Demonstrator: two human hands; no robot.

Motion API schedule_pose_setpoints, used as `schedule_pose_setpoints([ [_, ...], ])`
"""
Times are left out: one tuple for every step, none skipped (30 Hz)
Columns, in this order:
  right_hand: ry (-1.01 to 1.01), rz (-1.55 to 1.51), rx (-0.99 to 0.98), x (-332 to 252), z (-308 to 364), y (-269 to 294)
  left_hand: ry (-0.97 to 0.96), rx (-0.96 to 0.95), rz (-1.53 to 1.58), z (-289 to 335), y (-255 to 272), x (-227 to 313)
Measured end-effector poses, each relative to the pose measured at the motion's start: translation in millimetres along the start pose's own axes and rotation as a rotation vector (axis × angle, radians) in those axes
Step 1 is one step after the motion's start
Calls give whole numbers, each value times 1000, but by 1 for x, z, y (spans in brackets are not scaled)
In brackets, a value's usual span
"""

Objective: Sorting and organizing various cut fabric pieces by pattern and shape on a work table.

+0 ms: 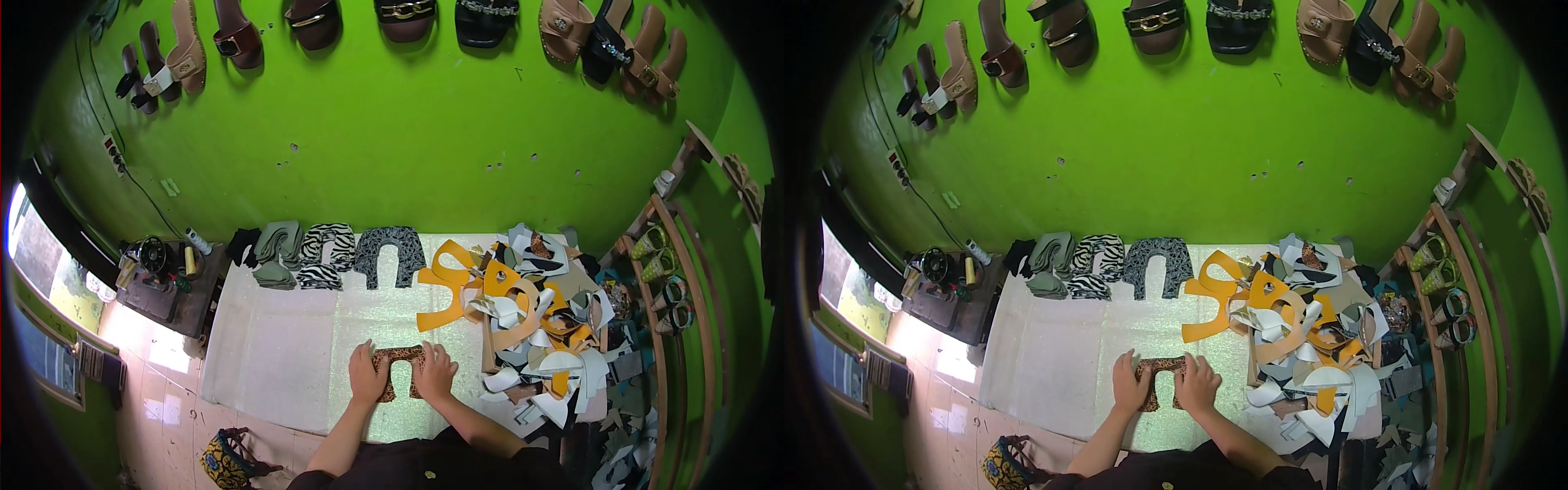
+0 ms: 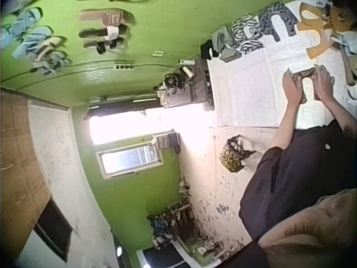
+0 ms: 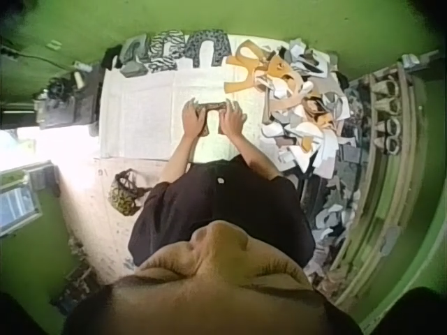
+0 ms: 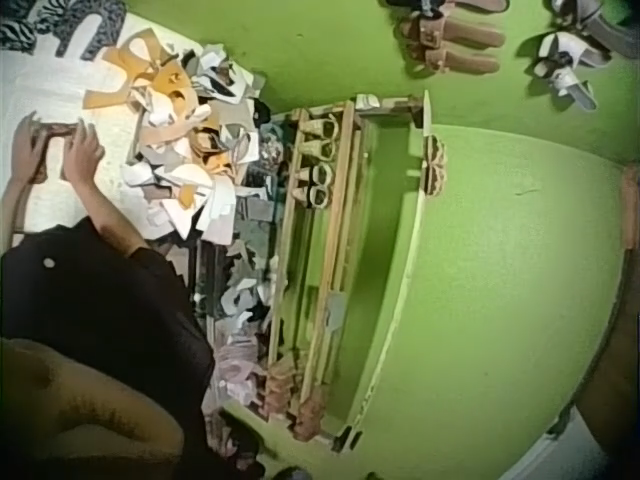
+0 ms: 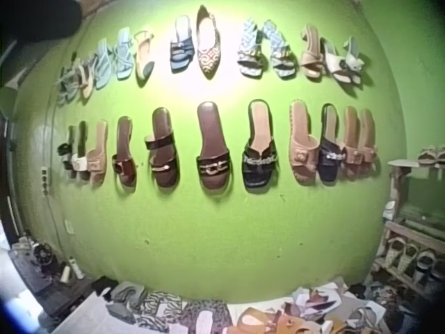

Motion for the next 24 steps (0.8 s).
schedule_pose_setpoints([
  [111,79,16,-2,3,1,-57,-10,38,5,-1,3],
  [104,79,18,1,6,-2,-61,-17,39,10,-7,3],
  [198,93,-30,2,10,-6,-47,-75,21,16,-13,3],
  [291,107,-77,4,13,-11,-35,-133,1,21,-18,-1],
  [275,51,-114,9,14,-20,-8,-177,17,25,-23,-7],
  [265,49,-108,11,14,-25,-17,-184,17,27,-27,-11],
  [277,32,-91,14,14,-30,-14,-188,-6,28,-30,-16],
  [289,16,-74,17,15,-34,-12,-192,-29,29,-33,-20],
  [279,16,-66,18,16,-33,-54,-207,-83,29,-33,-19],
  [275,43,-73,16,17,-34,-66,-213,-81,30,-35,-18],
  [271,71,-80,15,17,-33,-54,-236,-162,32,-37,-17],
  [265,70,-72,12,17,-28,-40,-254,-245,32,-38,-17],
  [273,113,-58,10,17,-16,-58,-263,-239,29,-38,-9],
  [281,156,-44,9,19,-5,20,-273,-318,30,-35,-1],
  [322,195,-46,7,24,5,101,-277,-400,30,-33,6],
  [307,200,-37,8,25,9,84,-284,-395,30,-33,6],
  [346,163,-6,9,27,10,76,-309,-372,30,-31,2],
  [386,125,23,10,31,11,70,-336,-350,31,-29,1],
  [387,166,-28,15,33,6,97,-332,-347,30,-29,3],
  [372,170,-20,21,36,-2,82,-340,-345,31,-29,4],
  [373,165,-80,22,36,-6,86,-339,-355,31,-29,3],
  [375,159,-138,24,34,-10,90,-338,-366,29,-28,4],
  [347,216,-199,25,33,-13,107,-353,-359,29,-30,6],
  [342,215,-188,24,32,-11,96,-351,-360,30,-30,6],
])
Point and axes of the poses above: each hand's wrist, its own z-axis away from the middle knuckle, its own y-axis out of the back of the hand, x = y × z, the point moved 1 cm from there along -z, towards the middle knuckle, and after that the axes turned 7 degrees about z, right-handed, at the moved point
